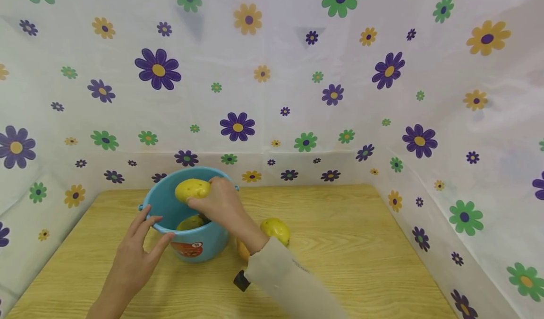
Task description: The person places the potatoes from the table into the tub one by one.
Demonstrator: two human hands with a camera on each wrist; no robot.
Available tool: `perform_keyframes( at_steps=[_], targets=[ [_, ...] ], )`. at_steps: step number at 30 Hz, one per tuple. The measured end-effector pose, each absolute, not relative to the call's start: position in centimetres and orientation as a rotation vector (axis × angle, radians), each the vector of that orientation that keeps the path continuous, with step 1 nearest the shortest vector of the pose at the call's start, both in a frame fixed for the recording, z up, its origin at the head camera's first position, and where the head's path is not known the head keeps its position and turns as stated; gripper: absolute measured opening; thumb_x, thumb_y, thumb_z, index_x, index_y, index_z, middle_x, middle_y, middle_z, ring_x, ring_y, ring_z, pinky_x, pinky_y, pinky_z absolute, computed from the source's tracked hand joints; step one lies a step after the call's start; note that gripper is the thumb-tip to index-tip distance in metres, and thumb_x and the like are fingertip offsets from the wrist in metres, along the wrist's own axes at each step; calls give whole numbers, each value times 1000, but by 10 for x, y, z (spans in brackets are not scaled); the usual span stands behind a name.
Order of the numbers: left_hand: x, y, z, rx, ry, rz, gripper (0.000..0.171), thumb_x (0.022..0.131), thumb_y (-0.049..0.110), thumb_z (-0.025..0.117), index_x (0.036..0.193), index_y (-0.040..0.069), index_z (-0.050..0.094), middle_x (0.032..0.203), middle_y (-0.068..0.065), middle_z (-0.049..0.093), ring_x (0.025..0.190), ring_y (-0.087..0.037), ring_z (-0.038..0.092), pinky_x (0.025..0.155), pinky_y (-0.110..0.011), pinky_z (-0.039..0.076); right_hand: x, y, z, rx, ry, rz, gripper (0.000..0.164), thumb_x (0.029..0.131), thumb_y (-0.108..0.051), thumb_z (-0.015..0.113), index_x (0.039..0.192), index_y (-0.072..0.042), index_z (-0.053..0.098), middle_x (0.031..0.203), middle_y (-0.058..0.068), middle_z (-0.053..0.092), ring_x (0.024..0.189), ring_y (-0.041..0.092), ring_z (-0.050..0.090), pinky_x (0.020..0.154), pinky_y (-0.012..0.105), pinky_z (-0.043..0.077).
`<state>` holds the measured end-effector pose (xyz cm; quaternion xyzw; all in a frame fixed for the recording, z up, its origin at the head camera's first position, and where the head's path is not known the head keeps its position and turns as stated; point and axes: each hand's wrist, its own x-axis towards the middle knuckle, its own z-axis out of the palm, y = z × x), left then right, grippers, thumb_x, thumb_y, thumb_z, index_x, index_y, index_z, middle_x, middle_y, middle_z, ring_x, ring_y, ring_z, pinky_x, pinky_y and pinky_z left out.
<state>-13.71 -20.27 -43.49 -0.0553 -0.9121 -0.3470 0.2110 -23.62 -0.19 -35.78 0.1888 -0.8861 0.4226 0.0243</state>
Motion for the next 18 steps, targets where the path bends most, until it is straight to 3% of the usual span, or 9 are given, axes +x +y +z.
perform_keyframes(
  at_steps=[12, 16, 18],
  targets=[
    [-139, -204, -437, -182, -2497, -954, 51, 99, 31, 73, 136, 0, 57, 164, -24, 29, 141, -57, 37, 101, -71, 45, -246, -25, -365, 640, -2721, 1293, 32, 83, -29, 81, 84, -7, 59, 67, -1, 54, 53, 10, 50, 46, 20, 44],
    [-139, -204, -439, -195, -2485, -949, 50, 99, 30, 74, 135, -1, 57, 163, -25, 30, 141, -57, 37, 101, -71, 45, -248, -29, -367, 666, -2713, 1255, 35, 89, -29, 79, 81, -2, 59, 63, -1, 46, 49, 8, 42, 46, 18, 36],
    [-138, -204, -439, -198, -2483, -947, 50, 99, 30, 74, 135, -1, 57, 162, -26, 30, 140, -58, 37, 101, -71, 45, -248, -31, -367, 678, -2695, 1220, 34, 91, -29, 78, 89, 3, 67, 69, 3, 59, 54, 8, 47, 52, 18, 42]
  ],
)
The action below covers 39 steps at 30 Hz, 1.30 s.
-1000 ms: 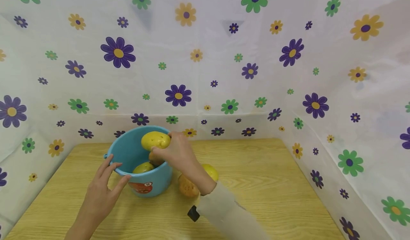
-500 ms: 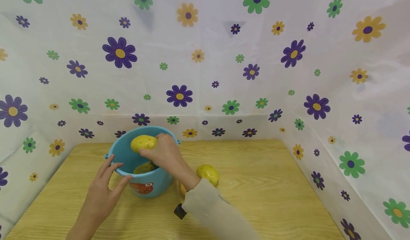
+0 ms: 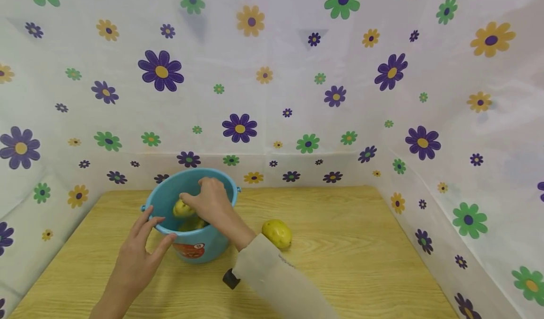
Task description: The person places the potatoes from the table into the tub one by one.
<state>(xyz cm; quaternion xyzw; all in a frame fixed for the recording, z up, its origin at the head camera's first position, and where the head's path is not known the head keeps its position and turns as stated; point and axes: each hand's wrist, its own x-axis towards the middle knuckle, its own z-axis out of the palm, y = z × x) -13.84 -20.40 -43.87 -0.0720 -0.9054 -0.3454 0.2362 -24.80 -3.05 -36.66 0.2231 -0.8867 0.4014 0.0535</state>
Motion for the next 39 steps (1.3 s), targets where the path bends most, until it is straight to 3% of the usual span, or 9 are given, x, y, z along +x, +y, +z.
perform_keyframes(
  at_steps=[3, 5, 8, 13, 23, 39],
  targets=[
    [-138, -204, -439, -194, -2489, -949, 51, 99, 31, 73, 135, -1, 57, 162, -26, 30, 140, -58, 37, 100, -71, 45, -247, -30, -367, 670, -2700, 1187, 42, 94, -30, 77, 113, 8, 71, 100, 14, 75, 75, 14, 67, 72, 23, 58],
    [-138, -204, -438, -187, -2495, -954, 51, 100, 32, 72, 136, 0, 56, 163, -25, 29, 141, -57, 37, 101, -71, 45, -246, -30, -367, 665, -2708, 1183, 46, 95, -29, 76, 124, 7, 69, 121, 19, 72, 97, 22, 73, 88, 32, 61],
    [-138, -204, -438, -181, -2498, -958, 51, 100, 33, 72, 137, 1, 56, 164, -24, 28, 141, -57, 37, 101, -71, 45, -245, -29, -368, 678, -2717, 1200, 45, 97, -27, 73, 127, 6, 68, 126, 18, 71, 112, 30, 71, 93, 37, 60],
    [-137, -203, -437, -188, -2491, -953, 51, 100, 31, 72, 136, -1, 55, 163, -24, 29, 141, -56, 37, 101, -71, 45, -245, -27, -368, 714, -2690, 1196, 40, 98, -25, 72, 126, 4, 69, 123, 16, 72, 111, 29, 71, 92, 34, 60],
    [-137, -203, -437, -178, -2499, -958, 52, 100, 33, 71, 137, 0, 55, 164, -24, 28, 142, -56, 36, 102, -72, 44, -238, -19, -363, 766, -2557, 1252, 31, 96, -20, 72, 119, 1, 72, 107, 13, 75, 87, 18, 70, 77, 21, 57],
    [-138, -203, -436, -168, -2507, -958, 52, 100, 34, 72, 136, 0, 56, 164, -24, 29, 142, -56, 36, 102, -73, 42, -221, 25, -352, 692, -2502, 1397, 35, 97, -21, 73, 126, -1, 69, 112, 11, 72, 98, 26, 68, 83, 33, 59]
  ],
)
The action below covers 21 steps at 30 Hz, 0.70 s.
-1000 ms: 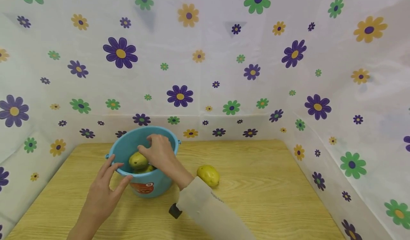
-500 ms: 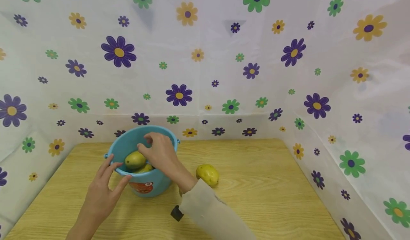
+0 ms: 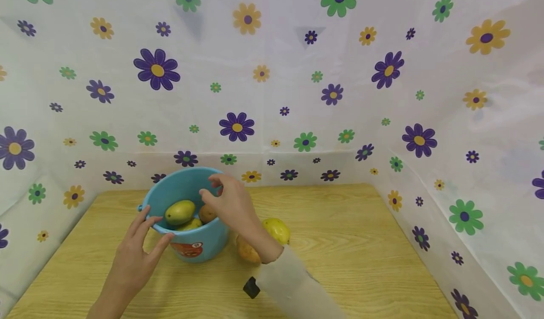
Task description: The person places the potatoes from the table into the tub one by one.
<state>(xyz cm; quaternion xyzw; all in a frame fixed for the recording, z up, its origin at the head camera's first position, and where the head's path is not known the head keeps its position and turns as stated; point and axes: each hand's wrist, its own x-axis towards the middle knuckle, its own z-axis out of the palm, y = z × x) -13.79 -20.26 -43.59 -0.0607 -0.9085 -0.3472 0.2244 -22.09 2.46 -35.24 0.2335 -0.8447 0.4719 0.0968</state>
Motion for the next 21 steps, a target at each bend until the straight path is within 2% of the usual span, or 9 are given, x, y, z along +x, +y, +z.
perform_keyframes(
  at_steps=[11, 16, 21],
  targets=[
    [-138, -203, -434, -160, -2514, -977, 52, 100, 36, 71, 136, 1, 57, 165, -23, 28, 143, -56, 35, 103, -74, 41, -215, 61, -351, 594, -2541, 1370, 42, 96, -23, 74, 131, -2, 67, 114, 10, 71, 104, 25, 64, 78, 37, 59],
    [-137, -203, -434, -166, -2506, -965, 51, 100, 35, 72, 136, 2, 57, 164, -23, 29, 142, -56, 36, 102, -74, 42, -214, 76, -354, 561, -2531, 1323, 40, 95, -22, 76, 129, -2, 68, 115, 13, 72, 104, 27, 65, 81, 40, 60],
    [-137, -202, -436, -170, -2499, -957, 50, 100, 34, 72, 135, 2, 57, 164, -23, 30, 141, -56, 37, 102, -73, 43, -211, 91, -359, 502, -2534, 1300, 41, 94, -23, 77, 129, -3, 69, 114, 10, 71, 104, 27, 66, 83, 41, 60]
  ],
)
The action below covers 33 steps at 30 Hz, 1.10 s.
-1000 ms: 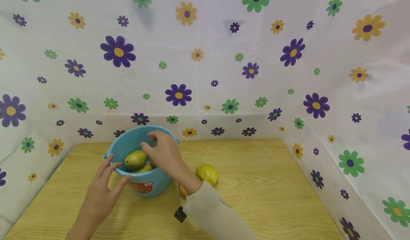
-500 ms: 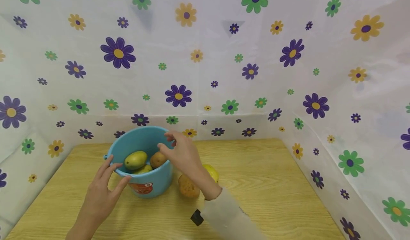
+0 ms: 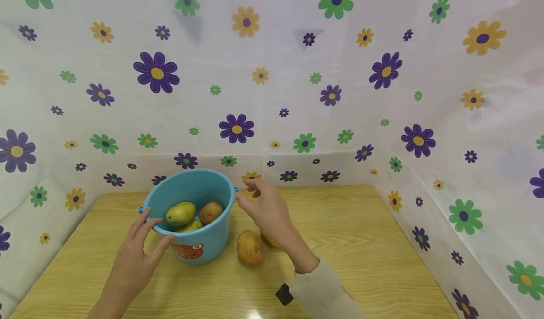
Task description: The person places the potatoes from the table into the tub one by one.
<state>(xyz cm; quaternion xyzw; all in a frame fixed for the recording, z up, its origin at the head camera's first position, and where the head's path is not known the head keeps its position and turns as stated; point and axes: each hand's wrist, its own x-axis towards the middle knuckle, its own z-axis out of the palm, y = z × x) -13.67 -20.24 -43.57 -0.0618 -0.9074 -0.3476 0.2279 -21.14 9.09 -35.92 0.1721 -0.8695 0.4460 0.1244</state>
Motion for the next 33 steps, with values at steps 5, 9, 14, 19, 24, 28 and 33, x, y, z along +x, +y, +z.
perform_keyframes(
  at_steps=[5, 9, 14, 19, 24, 28, 33],
  targets=[
    [-137, -202, -435, -168, -2503, -966, 50, 100, 35, 71, 136, 2, 57, 164, -23, 29, 142, -56, 36, 102, -74, 42, -209, 105, -364, 462, -2533, 1297, 40, 94, -23, 77, 128, -3, 69, 117, 9, 72, 104, 26, 67, 83, 40, 60],
    [-137, -202, -435, -173, -2499, -967, 50, 100, 34, 71, 135, 1, 57, 164, -24, 29, 141, -57, 36, 101, -74, 43, -207, 116, -369, 453, -2523, 1286, 40, 93, -21, 77, 127, -2, 69, 120, 10, 72, 105, 27, 67, 84, 40, 59],
    [-136, -202, -435, -181, -2491, -962, 49, 100, 33, 72, 134, 1, 58, 163, -24, 30, 141, -57, 36, 101, -74, 43, -206, 128, -376, 440, -2530, 1269, 40, 93, -20, 77, 127, -1, 68, 118, 12, 72, 105, 31, 67, 85, 42, 59],
    [-136, -202, -435, -175, -2501, -959, 50, 100, 34, 71, 135, 1, 57, 163, -24, 30, 142, -56, 36, 101, -73, 43, -203, 138, -383, 391, -2557, 1262, 40, 93, -21, 78, 127, -1, 69, 117, 12, 72, 105, 30, 66, 83, 41, 59],
    [-136, -202, -435, -167, -2514, -956, 51, 101, 36, 70, 136, 2, 56, 164, -23, 29, 142, -56, 36, 102, -73, 43, -200, 148, -390, 367, -2571, 1242, 39, 93, -18, 77, 127, 0, 68, 118, 13, 72, 105, 30, 66, 84, 44, 60],
    [-136, -202, -435, -165, -2523, -954, 52, 101, 37, 69, 136, 1, 56, 165, -22, 28, 143, -55, 35, 103, -72, 42, -198, 154, -396, 324, -2599, 1238, 40, 93, -19, 77, 128, 1, 68, 118, 15, 71, 106, 31, 66, 83, 43, 60],
    [-136, -202, -435, -165, -2523, -958, 51, 101, 37, 69, 136, 2, 56, 165, -22, 28, 143, -55, 35, 103, -72, 42, -196, 160, -405, 292, -2631, 1211, 44, 94, -20, 77, 130, 2, 66, 120, 17, 70, 107, 32, 66, 86, 47, 59]
  ],
)
